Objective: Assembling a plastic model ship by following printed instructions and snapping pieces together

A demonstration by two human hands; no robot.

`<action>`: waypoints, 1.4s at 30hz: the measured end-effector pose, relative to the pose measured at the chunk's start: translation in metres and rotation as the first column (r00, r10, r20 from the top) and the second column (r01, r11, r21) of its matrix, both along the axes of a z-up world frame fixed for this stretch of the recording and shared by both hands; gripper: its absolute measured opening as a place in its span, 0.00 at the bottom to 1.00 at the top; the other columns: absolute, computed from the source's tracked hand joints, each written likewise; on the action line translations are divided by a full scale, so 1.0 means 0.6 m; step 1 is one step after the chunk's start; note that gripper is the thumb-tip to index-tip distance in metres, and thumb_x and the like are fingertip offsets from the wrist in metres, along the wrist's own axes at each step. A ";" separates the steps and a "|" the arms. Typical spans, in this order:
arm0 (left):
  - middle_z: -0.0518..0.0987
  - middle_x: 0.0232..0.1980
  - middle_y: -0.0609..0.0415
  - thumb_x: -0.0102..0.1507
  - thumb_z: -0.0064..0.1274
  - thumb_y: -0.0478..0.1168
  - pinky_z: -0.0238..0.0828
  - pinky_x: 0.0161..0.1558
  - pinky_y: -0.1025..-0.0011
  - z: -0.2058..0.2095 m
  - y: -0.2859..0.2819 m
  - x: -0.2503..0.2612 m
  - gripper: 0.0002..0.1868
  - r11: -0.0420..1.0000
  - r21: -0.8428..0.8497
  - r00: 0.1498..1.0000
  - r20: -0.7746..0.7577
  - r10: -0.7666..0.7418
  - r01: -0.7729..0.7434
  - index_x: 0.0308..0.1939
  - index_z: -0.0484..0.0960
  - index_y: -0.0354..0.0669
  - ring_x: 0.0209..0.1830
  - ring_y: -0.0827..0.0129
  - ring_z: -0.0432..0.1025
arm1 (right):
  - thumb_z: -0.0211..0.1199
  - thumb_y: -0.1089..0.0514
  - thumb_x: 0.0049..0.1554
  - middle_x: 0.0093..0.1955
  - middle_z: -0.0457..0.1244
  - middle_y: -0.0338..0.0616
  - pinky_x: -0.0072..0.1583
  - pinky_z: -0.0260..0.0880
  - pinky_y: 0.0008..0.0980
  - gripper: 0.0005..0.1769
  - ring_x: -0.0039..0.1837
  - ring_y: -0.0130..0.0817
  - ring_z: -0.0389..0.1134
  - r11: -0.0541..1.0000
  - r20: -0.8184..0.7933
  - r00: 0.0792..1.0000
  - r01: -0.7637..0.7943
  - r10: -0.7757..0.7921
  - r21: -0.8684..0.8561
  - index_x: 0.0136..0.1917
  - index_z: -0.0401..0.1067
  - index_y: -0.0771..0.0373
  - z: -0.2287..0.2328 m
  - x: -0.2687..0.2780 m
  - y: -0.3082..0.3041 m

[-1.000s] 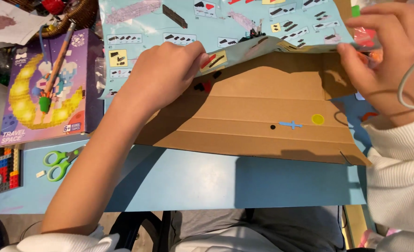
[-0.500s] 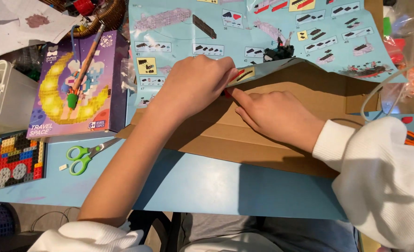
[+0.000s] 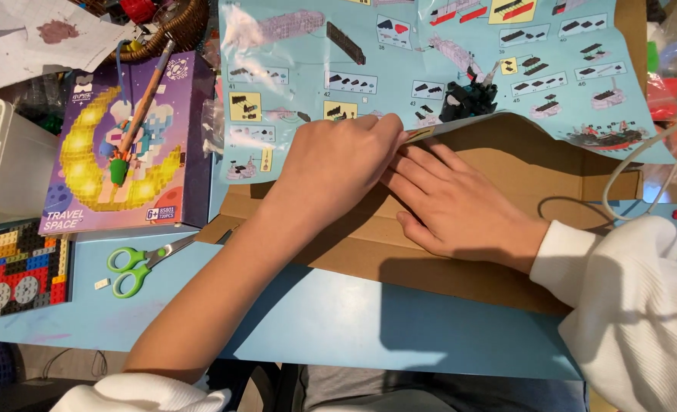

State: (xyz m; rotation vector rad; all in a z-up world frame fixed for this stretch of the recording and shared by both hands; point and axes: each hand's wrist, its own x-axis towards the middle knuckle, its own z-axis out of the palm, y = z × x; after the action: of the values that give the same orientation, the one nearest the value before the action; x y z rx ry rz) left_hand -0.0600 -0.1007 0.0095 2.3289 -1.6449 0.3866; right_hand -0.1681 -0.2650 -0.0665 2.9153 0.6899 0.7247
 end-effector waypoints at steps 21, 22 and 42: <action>0.72 0.54 0.47 0.62 0.47 0.33 0.74 0.39 0.64 -0.108 0.050 -0.088 0.15 0.996 -0.004 0.984 0.150 0.092 -0.092 0.53 0.74 0.34 0.56 0.56 0.67 | 0.49 0.48 0.59 0.75 0.51 0.47 0.69 0.52 0.43 0.32 0.73 0.44 0.53 0.930 -0.493 0.828 -0.088 0.267 0.357 0.72 0.56 0.63 0.046 -0.080 -0.010; 0.70 0.49 0.48 0.60 0.49 0.31 0.69 0.38 0.64 -0.105 0.057 -0.091 0.19 0.997 0.023 0.981 0.182 0.072 -0.078 0.56 0.74 0.33 0.47 0.56 0.64 | 0.47 0.46 0.60 0.76 0.50 0.46 0.69 0.51 0.42 0.32 0.74 0.42 0.52 0.944 -0.479 0.845 -0.084 0.238 0.320 0.73 0.55 0.62 0.044 -0.085 -0.012; 0.68 0.63 0.43 0.68 0.42 0.44 0.62 0.61 0.55 -0.091 0.102 -0.144 0.21 0.971 -0.076 0.914 -0.360 0.184 -0.226 0.61 0.70 0.36 0.61 0.49 0.63 | 0.50 0.49 0.59 0.74 0.55 0.38 0.63 0.66 0.40 0.27 0.69 0.38 0.62 0.936 -0.296 0.938 -0.071 0.180 0.345 0.70 0.61 0.56 0.018 -0.096 -0.017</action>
State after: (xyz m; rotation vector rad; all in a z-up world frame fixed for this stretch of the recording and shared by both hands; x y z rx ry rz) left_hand -0.1464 -0.0395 -0.0454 2.3243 -1.1851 0.0918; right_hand -0.2259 -0.2753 -0.0556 3.3719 0.8685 0.4011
